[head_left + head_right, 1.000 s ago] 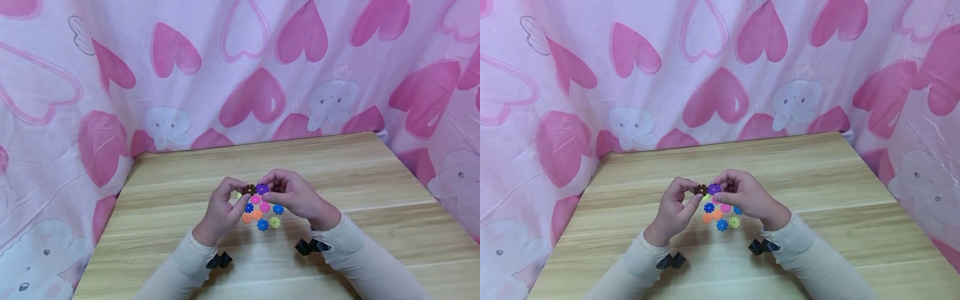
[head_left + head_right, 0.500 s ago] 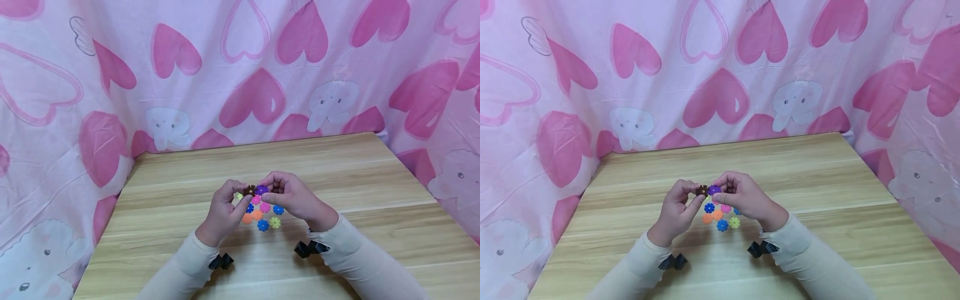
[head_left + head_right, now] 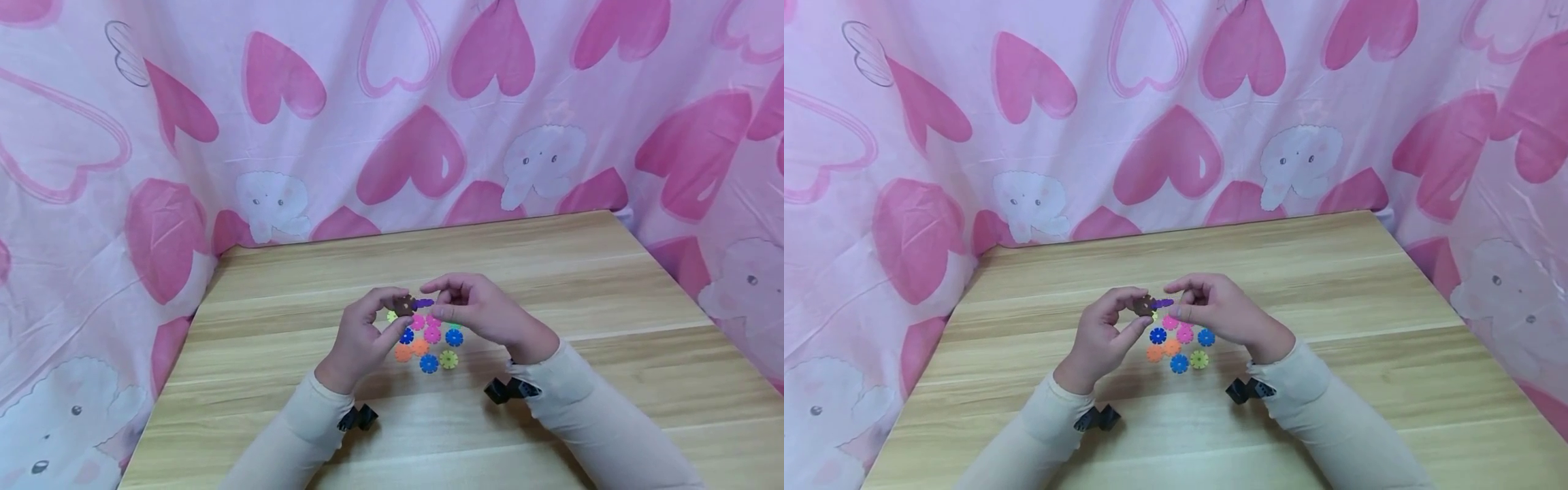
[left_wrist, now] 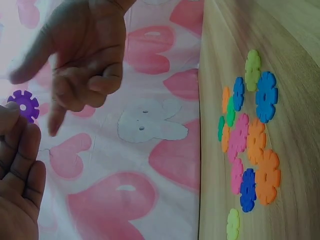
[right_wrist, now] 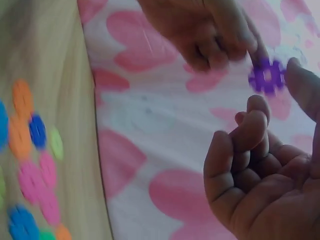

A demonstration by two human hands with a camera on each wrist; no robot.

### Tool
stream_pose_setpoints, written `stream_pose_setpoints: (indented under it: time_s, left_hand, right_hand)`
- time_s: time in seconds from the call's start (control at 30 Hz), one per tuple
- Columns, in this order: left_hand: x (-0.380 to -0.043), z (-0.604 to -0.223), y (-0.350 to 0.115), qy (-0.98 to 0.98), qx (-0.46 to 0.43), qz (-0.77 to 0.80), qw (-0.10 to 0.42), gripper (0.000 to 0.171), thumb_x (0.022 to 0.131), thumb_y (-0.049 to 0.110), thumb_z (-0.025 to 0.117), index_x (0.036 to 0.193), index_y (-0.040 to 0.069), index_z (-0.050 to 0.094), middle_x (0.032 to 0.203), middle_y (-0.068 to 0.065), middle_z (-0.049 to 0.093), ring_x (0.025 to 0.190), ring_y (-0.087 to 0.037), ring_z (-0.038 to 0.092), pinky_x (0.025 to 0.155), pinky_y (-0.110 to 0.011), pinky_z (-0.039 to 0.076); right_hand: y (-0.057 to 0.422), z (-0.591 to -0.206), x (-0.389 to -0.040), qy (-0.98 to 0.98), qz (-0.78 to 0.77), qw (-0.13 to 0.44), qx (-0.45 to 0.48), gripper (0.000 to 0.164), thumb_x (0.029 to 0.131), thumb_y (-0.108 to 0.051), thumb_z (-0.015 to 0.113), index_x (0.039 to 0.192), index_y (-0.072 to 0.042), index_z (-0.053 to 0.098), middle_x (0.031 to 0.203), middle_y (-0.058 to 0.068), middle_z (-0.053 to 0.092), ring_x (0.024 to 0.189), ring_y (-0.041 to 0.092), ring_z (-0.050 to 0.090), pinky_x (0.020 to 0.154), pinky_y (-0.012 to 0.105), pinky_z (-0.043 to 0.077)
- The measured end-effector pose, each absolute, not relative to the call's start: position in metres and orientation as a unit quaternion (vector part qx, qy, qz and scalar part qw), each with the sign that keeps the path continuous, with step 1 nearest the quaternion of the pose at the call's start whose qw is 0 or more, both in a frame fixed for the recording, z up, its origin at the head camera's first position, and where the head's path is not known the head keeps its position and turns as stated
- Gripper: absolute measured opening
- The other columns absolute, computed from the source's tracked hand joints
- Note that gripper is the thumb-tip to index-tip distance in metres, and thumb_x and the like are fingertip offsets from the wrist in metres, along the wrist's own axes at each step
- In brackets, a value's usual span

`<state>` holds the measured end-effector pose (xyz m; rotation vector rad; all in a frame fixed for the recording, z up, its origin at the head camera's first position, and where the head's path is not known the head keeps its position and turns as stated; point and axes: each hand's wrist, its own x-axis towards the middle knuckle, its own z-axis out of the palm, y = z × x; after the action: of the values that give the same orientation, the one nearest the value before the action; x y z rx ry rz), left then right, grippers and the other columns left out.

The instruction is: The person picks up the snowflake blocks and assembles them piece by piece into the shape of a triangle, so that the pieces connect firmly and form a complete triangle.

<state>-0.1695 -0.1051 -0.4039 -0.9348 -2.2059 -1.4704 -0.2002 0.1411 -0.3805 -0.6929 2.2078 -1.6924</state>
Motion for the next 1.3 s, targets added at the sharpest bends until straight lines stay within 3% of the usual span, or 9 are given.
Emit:
stream_pose_setpoints:
  time_s: [0.33, 0.77, 0.97, 1.3]
  left_hand:
    - [-0.171, -0.406, -0.106, -0.763, -0.311, -0.542, 0.162, 0.039, 0.09, 0.001, 0.081, 0.126, 0.006, 0.067, 0.106, -0.005, 0.077, 0.093, -0.017, 0.072, 0.09, -0.033, 0.06]
    - [-0.172, -0.408, -0.106, -0.756, -0.309, -0.553, 0.163, 0.039, 0.09, 0.0, 0.08, 0.126, 0.005, 0.067, 0.106, -0.006, 0.077, 0.092, -0.018, 0.071, 0.091, -0.035, 0.061]
    - [-0.171, -0.409, -0.106, -0.758, -0.304, -0.554, 0.161, 0.039, 0.09, 0.0, 0.08, 0.126, 0.006, 0.067, 0.106, -0.006, 0.077, 0.092, -0.018, 0.071, 0.092, -0.034, 0.06]
    - [-0.17, -0.407, -0.105, -0.755, -0.308, -0.559, 0.153, 0.038, 0.09, -0.001, 0.079, 0.126, 0.005, 0.067, 0.103, -0.007, 0.077, 0.091, -0.018, 0.072, 0.094, -0.037, 0.06]
  right_hand:
    - [0.178, -0.383, -0.234, 0.854, -0.479, 0.093, -0.179, 0.034, 0.095, -0.02, 0.08, 0.126, -0.009, 0.074, 0.086, 0.01, 0.063, 0.076, 0.026, 0.055, 0.061, 0.03, 0.049]
    - [0.191, -0.425, -0.26, 0.898, -0.382, 0.207, -0.068, 0.026, 0.092, -0.022, 0.082, 0.116, -0.012, 0.078, 0.097, 0.011, 0.061, 0.089, 0.028, 0.054, 0.073, 0.036, 0.049]
    - [0.191, -0.435, -0.261, 0.907, -0.353, 0.216, -0.08, 0.019, 0.091, -0.017, 0.082, 0.109, -0.015, 0.078, 0.103, 0.009, 0.067, 0.092, 0.027, 0.056, 0.079, 0.037, 0.05]
    - [0.187, -0.441, -0.256, 0.907, -0.348, 0.23, -0.054, 0.023, 0.087, -0.011, 0.086, 0.108, -0.015, 0.076, 0.108, 0.01, 0.064, 0.098, 0.029, 0.054, 0.083, 0.04, 0.049]
